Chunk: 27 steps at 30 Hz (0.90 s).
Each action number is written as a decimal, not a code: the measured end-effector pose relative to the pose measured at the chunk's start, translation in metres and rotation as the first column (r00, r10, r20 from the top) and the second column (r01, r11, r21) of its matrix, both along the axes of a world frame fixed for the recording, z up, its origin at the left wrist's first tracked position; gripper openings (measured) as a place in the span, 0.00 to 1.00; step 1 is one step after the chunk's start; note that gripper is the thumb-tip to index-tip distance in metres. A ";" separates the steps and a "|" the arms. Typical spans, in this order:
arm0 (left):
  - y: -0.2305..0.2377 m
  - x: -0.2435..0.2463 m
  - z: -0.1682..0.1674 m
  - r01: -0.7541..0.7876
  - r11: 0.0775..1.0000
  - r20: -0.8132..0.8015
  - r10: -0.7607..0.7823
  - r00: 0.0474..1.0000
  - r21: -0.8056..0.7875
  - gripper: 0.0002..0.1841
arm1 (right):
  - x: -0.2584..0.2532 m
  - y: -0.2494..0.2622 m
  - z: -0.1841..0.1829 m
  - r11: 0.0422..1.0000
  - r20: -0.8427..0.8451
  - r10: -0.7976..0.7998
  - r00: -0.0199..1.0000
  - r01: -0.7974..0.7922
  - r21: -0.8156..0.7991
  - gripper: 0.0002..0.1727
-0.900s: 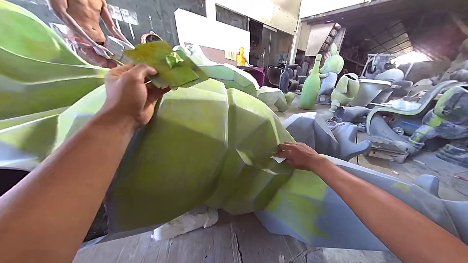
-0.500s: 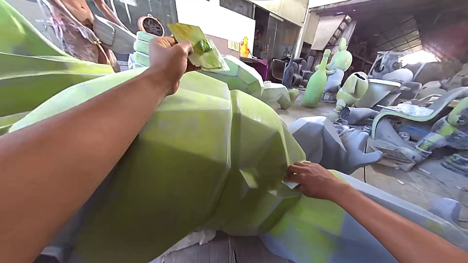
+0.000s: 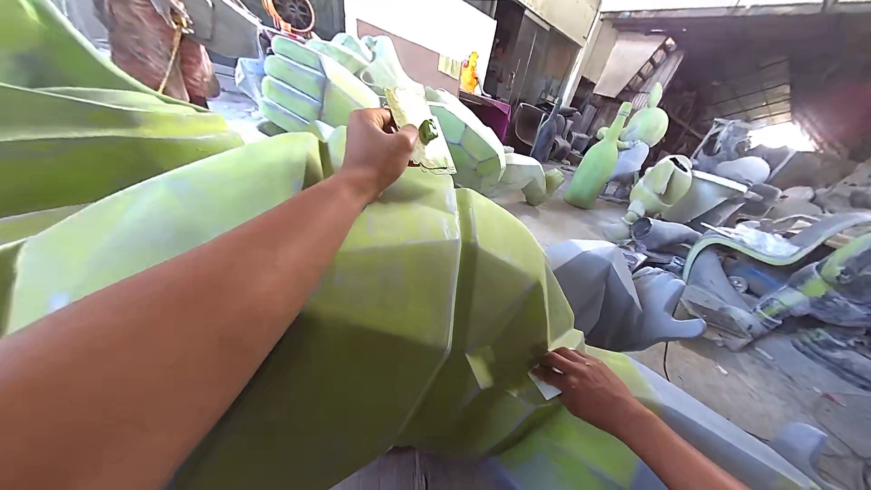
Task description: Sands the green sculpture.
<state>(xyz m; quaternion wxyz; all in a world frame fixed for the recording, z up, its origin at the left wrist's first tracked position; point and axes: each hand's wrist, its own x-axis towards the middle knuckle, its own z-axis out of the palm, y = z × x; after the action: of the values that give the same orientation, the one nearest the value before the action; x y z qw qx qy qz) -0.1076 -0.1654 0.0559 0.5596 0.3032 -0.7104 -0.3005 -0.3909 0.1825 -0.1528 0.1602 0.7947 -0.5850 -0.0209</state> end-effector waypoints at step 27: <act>-0.006 0.024 -0.001 -0.228 0.971 -0.035 0.231 0.972 0.078 0.09 | -0.016 0.006 0.000 0.995 -0.066 0.092 0.994 -0.094 -0.024 0.18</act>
<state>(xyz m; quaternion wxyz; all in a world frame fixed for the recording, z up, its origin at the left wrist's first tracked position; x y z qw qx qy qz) -0.0837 -0.1716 0.0549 0.5946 0.3970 -0.6464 -0.2665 -0.4070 0.1887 -0.1526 0.1905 0.8179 -0.5420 -0.0312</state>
